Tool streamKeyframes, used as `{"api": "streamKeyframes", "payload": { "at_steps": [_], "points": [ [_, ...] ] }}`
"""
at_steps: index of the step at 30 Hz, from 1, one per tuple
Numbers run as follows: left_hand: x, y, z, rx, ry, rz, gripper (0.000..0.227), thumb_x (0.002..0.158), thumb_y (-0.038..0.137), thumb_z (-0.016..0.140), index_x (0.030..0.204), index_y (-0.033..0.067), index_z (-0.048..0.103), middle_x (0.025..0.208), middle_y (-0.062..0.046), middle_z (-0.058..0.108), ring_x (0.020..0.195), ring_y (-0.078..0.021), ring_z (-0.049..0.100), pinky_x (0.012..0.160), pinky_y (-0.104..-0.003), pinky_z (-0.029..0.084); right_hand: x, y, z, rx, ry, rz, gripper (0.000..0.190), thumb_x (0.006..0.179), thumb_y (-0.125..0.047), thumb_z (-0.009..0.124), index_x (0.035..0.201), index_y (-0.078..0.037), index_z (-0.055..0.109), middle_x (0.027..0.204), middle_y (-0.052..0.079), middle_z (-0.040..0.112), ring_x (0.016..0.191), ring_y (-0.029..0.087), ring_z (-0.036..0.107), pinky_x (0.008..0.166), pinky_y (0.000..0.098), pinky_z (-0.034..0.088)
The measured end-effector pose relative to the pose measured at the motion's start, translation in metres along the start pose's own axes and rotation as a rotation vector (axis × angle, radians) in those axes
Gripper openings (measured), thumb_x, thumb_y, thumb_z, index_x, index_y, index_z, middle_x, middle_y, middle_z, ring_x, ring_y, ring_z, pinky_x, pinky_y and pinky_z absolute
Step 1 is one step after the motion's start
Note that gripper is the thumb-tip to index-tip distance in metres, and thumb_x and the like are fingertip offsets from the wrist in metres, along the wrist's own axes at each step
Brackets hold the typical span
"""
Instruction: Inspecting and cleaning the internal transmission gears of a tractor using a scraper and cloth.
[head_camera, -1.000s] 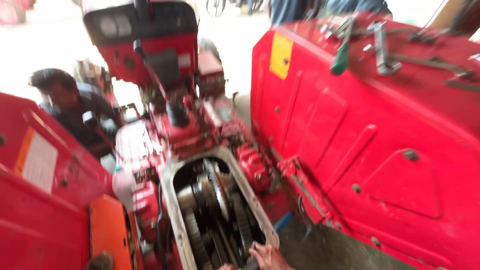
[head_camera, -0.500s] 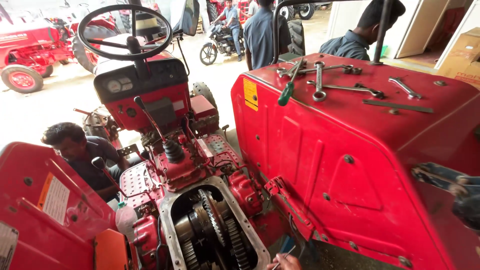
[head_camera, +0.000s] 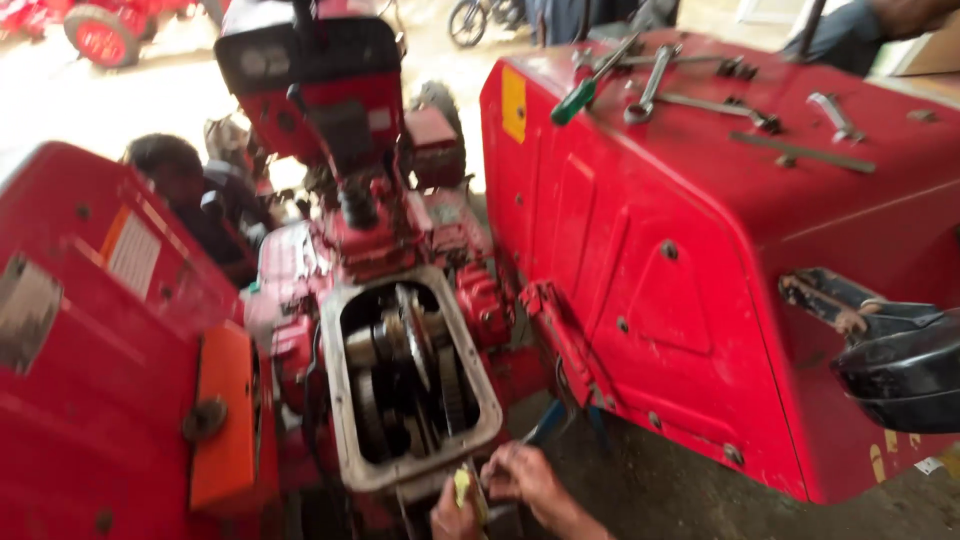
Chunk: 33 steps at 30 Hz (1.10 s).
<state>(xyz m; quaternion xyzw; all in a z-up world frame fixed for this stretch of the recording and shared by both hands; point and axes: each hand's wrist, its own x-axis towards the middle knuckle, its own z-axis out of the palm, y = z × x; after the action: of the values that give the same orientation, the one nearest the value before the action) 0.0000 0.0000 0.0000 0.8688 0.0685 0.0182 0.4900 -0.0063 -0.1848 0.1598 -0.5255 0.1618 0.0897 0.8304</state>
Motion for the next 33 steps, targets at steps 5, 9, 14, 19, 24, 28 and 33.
{"api": "streamKeyframes", "payload": {
  "at_steps": [5, 9, 14, 19, 24, 28, 33],
  "points": [
    [-0.002, 0.071, -0.072, -0.130, 0.113, 0.064, 0.057, 0.097, 0.053, 0.055, 0.131, 0.0079, 0.064, 0.112, -0.026, 0.071, 0.103, -0.0467, 0.067, 0.083, -0.053, 0.054, -0.034, -0.077, 0.017, 0.009, 0.029, -0.339, 0.020, 0.103, -0.026, 0.057, 0.096, -0.008, 0.064, 0.086, 0.009, 0.073, 0.073, 0.018, 0.071, 0.063, 0.0335, 0.063],
    [-0.035, 0.073, -0.101, -0.152, 0.182, 0.039, 0.049, 0.098, 0.044, 0.064, 0.126, 0.0040, 0.065, 0.104, -0.024, 0.073, 0.097, -0.0415, 0.070, 0.077, -0.048, 0.054, -0.034, -0.085, 0.014, 0.090, 0.089, -0.211, 0.013, 0.103, -0.021, 0.058, 0.103, -0.010, 0.064, 0.097, 0.009, 0.074, 0.081, 0.020, 0.073, 0.067, 0.0373, 0.062],
    [-0.034, 0.097, -0.130, -0.150, 0.139, -0.090, 0.024, 0.093, 0.023, 0.062, 0.112, 0.0109, 0.070, 0.085, -0.016, 0.073, 0.083, -0.0371, 0.074, 0.070, -0.046, 0.056, -0.022, -0.060, 0.026, -0.018, -0.007, -0.255, 0.019, 0.106, -0.022, 0.057, 0.110, -0.005, 0.064, 0.107, 0.012, 0.075, 0.094, 0.023, 0.075, 0.080, 0.0363, 0.064],
    [-0.016, 0.068, -0.130, -0.125, 0.224, 0.081, 0.024, 0.089, 0.011, 0.062, 0.111, 0.0079, 0.070, 0.099, -0.016, 0.071, 0.094, -0.0361, 0.070, 0.082, -0.044, 0.055, -0.001, -0.023, 0.064, -0.205, -0.040, -0.240, 0.019, 0.106, -0.019, 0.058, 0.111, -0.002, 0.065, 0.111, 0.012, 0.075, 0.099, 0.021, 0.076, 0.082, 0.0349, 0.065],
    [0.041, 0.053, -0.134, -0.048, 0.265, 0.157, 0.025, 0.086, 0.004, 0.063, 0.111, 0.0056, 0.070, 0.118, -0.015, 0.068, 0.111, -0.0365, 0.064, 0.097, -0.046, 0.050, 0.038, -0.004, 0.113, -0.445, -0.017, -0.289, 0.020, 0.104, -0.016, 0.059, 0.110, -0.001, 0.070, 0.107, 0.009, 0.077, 0.098, 0.018, 0.076, 0.079, 0.0320, 0.065],
    [0.098, 0.034, -0.135, 0.053, 0.296, 0.252, 0.035, 0.080, -0.001, 0.064, 0.114, 0.0030, 0.068, 0.136, -0.017, 0.061, 0.131, -0.0393, 0.052, 0.113, -0.049, 0.039, 0.067, -0.003, 0.148, -0.781, -0.049, -0.304, 0.021, 0.105, -0.017, 0.058, 0.112, -0.002, 0.072, 0.097, 0.011, 0.077, 0.090, 0.019, 0.075, 0.077, 0.0326, 0.063],
    [0.162, 0.010, -0.127, 0.158, 0.235, 0.356, 0.039, 0.079, -0.002, 0.069, 0.118, 0.0041, 0.068, 0.142, -0.017, 0.060, 0.141, -0.0380, 0.047, 0.120, -0.051, 0.034, 0.099, 0.020, 0.155, -1.113, -0.089, -0.301, 0.022, 0.105, -0.017, 0.061, 0.115, -0.001, 0.072, 0.090, 0.018, 0.076, 0.081, 0.026, 0.074, 0.073, 0.0392, 0.058]
  ]
}}
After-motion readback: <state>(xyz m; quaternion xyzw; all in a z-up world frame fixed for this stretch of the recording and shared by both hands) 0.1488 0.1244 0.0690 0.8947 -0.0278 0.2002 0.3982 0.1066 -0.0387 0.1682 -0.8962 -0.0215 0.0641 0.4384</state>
